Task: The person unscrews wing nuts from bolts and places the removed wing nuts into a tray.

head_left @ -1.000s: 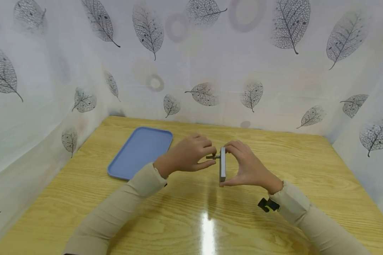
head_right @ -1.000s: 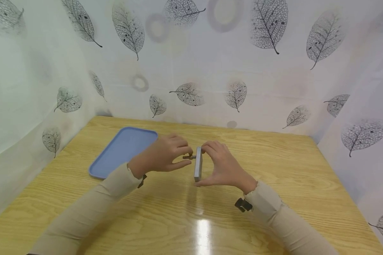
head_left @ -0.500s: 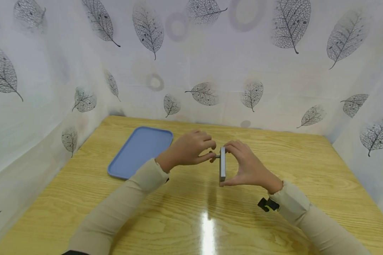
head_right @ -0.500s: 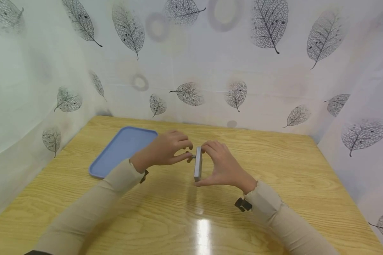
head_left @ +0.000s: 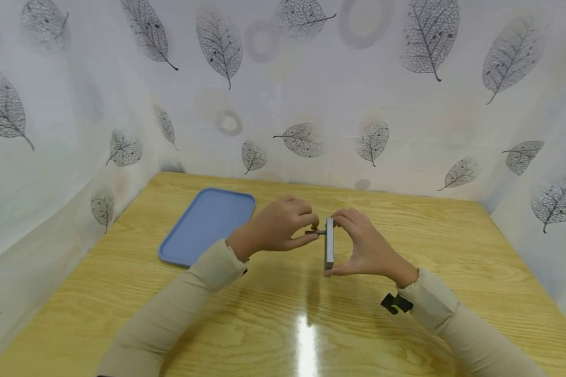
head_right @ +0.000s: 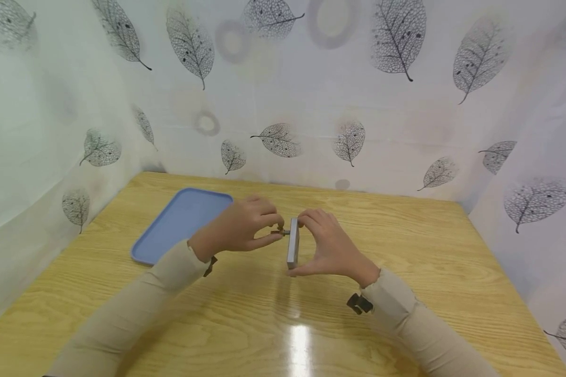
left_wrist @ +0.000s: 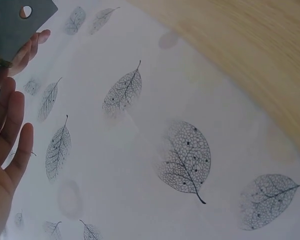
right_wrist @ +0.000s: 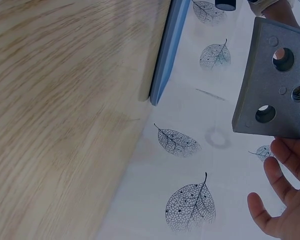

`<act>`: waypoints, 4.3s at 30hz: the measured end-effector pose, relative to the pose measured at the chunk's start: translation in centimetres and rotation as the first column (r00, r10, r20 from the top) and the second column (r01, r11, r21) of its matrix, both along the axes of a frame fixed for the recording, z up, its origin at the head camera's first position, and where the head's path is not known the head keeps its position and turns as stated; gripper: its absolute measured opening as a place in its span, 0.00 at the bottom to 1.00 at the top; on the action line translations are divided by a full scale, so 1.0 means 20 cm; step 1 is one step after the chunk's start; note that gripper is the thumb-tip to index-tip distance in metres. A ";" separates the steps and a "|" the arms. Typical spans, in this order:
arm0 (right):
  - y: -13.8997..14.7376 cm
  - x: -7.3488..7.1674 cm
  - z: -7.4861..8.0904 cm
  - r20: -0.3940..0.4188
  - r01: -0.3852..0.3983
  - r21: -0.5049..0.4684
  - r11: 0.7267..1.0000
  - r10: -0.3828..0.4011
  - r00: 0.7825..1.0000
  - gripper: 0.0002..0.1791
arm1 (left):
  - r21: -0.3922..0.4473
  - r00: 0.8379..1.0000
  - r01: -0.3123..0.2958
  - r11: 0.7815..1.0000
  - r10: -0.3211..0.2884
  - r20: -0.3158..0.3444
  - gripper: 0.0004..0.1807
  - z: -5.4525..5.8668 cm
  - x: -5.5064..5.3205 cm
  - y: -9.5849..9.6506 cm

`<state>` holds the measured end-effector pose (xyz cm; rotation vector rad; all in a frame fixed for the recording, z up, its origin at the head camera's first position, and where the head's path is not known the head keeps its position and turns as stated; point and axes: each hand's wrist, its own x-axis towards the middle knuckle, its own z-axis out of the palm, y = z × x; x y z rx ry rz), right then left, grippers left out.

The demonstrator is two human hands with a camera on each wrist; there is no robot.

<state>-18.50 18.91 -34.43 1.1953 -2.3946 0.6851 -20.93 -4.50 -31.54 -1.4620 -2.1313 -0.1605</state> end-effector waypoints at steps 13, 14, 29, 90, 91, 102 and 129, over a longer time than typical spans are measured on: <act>0.00 0.00 -0.01 -0.006 0.000 -0.006 1.000 0.000 1.000 0.46 | -0.015 1.000 -0.006 1.000 0.006 0.030 0.09 0.01 -0.01 0.01; 0.00 0.00 -0.01 -0.006 -0.001 -0.008 1.000 0.001 1.000 0.46 | -0.013 1.000 -0.009 1.000 0.009 0.029 0.09 0.02 -0.01 0.01; 0.00 -0.01 -0.01 -0.006 0.006 0.002 1.000 -0.006 1.000 0.46 | 0.022 0.999 0.014 1.000 -0.013 -0.031 0.07 0.02 -0.01 0.00; 0.00 0.00 -0.01 0.030 0.015 0.009 1.000 -0.015 0.999 0.48 | -0.023 0.996 -0.026 0.999 0.028 0.082 0.10 0.02 -0.04 0.00; 0.00 0.00 -0.01 0.032 0.015 0.010 1.000 -0.015 0.999 0.48 | -0.019 0.997 -0.024 1.000 0.025 0.077 0.10 0.02 -0.04 0.00; 0.00 -0.01 -0.02 0.033 0.016 0.014 1.000 -0.016 0.999 0.47 | 0.003 1.000 0.003 1.000 -0.003 0.005 0.08 0.00 0.00 -0.02; 0.00 0.00 -0.01 0.020 0.020 0.012 1.000 -0.020 1.000 0.48 | -0.008 0.999 -0.028 1.000 0.028 0.027 0.08 0.00 -0.04 -0.02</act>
